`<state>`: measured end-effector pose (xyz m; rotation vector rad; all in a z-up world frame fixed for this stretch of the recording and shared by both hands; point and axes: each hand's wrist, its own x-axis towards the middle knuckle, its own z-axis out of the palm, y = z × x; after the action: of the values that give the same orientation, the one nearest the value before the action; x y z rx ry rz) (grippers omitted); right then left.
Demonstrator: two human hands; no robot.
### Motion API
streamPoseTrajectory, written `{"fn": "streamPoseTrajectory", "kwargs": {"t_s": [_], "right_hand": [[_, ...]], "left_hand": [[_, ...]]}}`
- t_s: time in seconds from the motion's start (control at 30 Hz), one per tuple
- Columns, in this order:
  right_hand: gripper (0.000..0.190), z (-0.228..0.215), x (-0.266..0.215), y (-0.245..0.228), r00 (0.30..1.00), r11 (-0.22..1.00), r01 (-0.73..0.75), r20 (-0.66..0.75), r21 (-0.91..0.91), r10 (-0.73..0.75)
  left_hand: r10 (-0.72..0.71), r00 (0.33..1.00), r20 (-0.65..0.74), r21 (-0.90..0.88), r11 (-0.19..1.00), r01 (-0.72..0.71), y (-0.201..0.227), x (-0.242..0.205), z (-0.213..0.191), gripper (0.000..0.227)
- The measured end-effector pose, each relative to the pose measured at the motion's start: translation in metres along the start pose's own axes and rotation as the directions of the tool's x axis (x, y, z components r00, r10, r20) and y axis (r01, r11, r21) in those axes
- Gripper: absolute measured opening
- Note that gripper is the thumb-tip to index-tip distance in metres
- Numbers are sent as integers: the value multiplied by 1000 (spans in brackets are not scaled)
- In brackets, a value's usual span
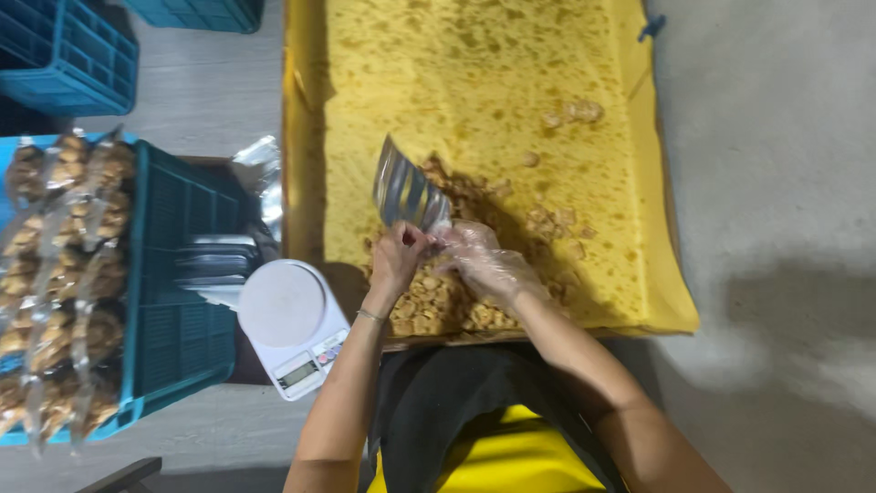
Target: The person scoops snack pieces from a yellow tray into small transparent bags, weighs each bag on a digital scale, and places the filled bags into a blue crate. The process is repeated continuously with consistent hand movements.
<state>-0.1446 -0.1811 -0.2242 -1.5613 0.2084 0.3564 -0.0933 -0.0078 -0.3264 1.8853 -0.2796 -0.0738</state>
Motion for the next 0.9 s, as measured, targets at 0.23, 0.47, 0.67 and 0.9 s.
{"fn": "streamPoseTrajectory", "kwargs": {"t_s": [0.23,0.47,0.67,0.9], "right_hand": [[26,-35,28,52,967,991,-84,-249,-109,54],[28,-66,-12,21,921,899,-339,-294,-279,257],[29,-41,18,25,951,968,-68,-310,-242,-11],[24,1,21,16,962,922,52,-228,-383,-149]], "left_hand": [[174,985,19,438,884,-164,42,-14,82,27],[-35,988,151,398,917,-28,35,-7,100,26],[-81,978,191,617,785,-55,48,-9,65,70],[64,998,-6,578,815,-49,-4,-9,35,78]]}}
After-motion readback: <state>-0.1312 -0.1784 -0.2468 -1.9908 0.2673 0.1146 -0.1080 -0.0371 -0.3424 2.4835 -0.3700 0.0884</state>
